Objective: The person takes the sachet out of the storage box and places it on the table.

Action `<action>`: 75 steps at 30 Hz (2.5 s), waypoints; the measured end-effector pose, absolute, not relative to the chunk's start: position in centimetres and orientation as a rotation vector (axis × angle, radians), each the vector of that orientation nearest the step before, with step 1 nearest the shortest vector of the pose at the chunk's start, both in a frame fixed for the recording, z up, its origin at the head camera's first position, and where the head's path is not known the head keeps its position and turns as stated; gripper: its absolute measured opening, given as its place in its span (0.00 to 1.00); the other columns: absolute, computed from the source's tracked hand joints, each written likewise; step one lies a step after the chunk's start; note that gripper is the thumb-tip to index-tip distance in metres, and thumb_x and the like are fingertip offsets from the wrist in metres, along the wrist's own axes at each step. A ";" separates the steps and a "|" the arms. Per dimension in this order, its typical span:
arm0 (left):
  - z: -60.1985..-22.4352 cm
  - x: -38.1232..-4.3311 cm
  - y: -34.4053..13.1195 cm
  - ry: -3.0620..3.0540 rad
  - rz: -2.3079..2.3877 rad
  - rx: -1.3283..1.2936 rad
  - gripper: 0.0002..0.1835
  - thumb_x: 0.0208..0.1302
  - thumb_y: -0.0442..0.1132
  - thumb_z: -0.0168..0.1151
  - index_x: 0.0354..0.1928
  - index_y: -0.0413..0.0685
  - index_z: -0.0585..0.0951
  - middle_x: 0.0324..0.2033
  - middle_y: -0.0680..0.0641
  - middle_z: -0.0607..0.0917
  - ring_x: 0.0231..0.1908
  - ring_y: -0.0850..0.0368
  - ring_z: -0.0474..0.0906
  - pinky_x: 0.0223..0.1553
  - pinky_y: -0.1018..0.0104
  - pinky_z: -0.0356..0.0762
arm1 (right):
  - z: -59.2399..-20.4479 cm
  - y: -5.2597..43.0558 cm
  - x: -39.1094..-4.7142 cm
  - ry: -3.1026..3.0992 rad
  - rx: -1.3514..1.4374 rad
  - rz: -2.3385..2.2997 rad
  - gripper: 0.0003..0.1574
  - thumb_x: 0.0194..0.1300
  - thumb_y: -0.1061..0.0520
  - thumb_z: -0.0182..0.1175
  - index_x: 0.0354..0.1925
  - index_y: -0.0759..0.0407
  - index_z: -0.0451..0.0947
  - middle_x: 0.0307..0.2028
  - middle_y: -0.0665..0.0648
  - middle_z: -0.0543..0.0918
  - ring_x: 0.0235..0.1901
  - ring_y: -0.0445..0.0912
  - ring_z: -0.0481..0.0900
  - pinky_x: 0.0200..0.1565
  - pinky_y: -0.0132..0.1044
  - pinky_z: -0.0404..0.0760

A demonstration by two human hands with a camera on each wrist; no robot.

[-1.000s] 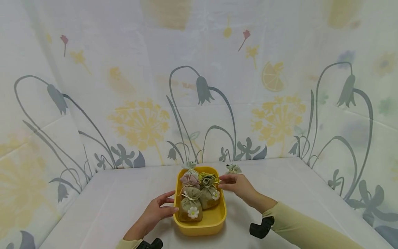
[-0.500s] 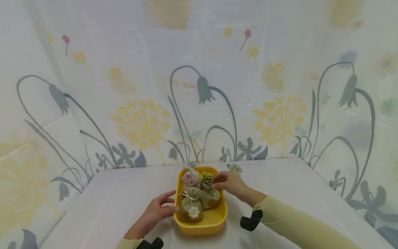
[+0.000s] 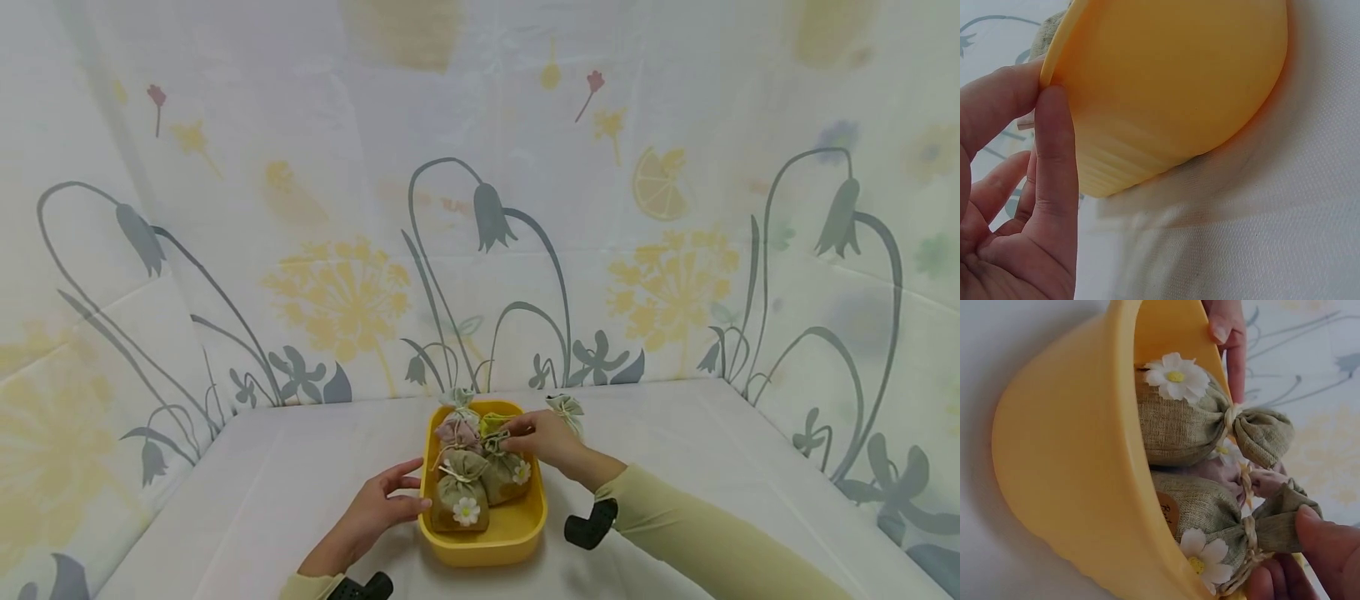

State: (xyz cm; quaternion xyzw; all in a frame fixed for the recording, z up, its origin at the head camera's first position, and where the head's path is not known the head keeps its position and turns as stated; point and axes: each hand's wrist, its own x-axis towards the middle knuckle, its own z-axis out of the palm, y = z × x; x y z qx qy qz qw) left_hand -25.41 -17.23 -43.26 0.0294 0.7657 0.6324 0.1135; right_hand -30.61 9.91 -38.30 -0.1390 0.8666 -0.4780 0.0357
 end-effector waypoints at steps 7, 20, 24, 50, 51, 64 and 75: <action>-43.3 -25.2 -17.2 2.243 1.859 0.084 0.41 0.52 0.39 0.71 0.67 0.38 0.62 0.47 0.39 0.75 0.40 0.54 0.77 0.41 0.58 0.80 | -38.4 10.1 -30.0 2.635 -0.437 -1.562 0.10 0.57 0.57 0.66 0.37 0.62 0.82 0.30 0.51 0.80 0.31 0.44 0.76 0.39 0.40 0.80; -43.1 -25.3 -17.0 2.240 1.851 0.083 0.41 0.52 0.40 0.71 0.66 0.38 0.63 0.46 0.40 0.75 0.40 0.54 0.77 0.42 0.59 0.80 | -37.3 11.2 -27.7 2.527 -0.550 -1.795 0.15 0.59 0.60 0.63 0.40 0.71 0.81 0.33 0.58 0.83 0.31 0.49 0.82 0.37 0.42 0.82; -43.2 -25.3 -17.0 2.232 1.855 0.076 0.41 0.52 0.40 0.71 0.66 0.39 0.63 0.46 0.41 0.75 0.40 0.54 0.76 0.42 0.59 0.80 | -36.7 11.2 -27.2 2.518 -0.459 -1.858 0.15 0.59 0.59 0.63 0.41 0.70 0.81 0.33 0.58 0.84 0.31 0.49 0.82 0.40 0.45 0.81; -43.3 -25.3 -17.0 2.252 1.846 0.062 0.42 0.50 0.41 0.72 0.66 0.39 0.63 0.46 0.41 0.75 0.41 0.54 0.77 0.42 0.59 0.80 | -33.8 15.3 -24.2 2.442 -0.443 -2.027 0.17 0.62 0.62 0.59 0.45 0.75 0.76 0.36 0.58 0.83 0.34 0.45 0.80 0.40 0.36 0.80; -43.2 -25.3 -17.0 2.253 1.845 0.062 0.42 0.50 0.41 0.72 0.66 0.39 0.63 0.46 0.41 0.75 0.41 0.54 0.77 0.42 0.59 0.80 | -33.8 15.6 -24.2 2.452 -0.429 -2.029 0.17 0.63 0.62 0.59 0.45 0.75 0.76 0.35 0.58 0.82 0.33 0.44 0.80 0.40 0.36 0.80; -43.4 -25.4 -17.1 2.236 1.864 0.084 0.41 0.52 0.40 0.71 0.66 0.38 0.63 0.46 0.40 0.75 0.41 0.54 0.77 0.42 0.59 0.80 | -34.6 18.9 -24.7 2.556 -0.346 -2.051 0.16 0.64 0.62 0.57 0.45 0.77 0.75 0.33 0.56 0.81 0.33 0.40 0.79 0.40 0.36 0.80; -43.4 -25.2 -17.3 2.243 1.873 0.078 0.41 0.52 0.39 0.71 0.66 0.37 0.63 0.47 0.39 0.75 0.40 0.54 0.77 0.41 0.58 0.80 | -35.0 21.6 -26.1 2.627 -0.181 -2.028 0.22 0.66 0.59 0.56 0.49 0.78 0.72 0.34 0.52 0.81 0.33 0.36 0.78 0.41 0.32 0.79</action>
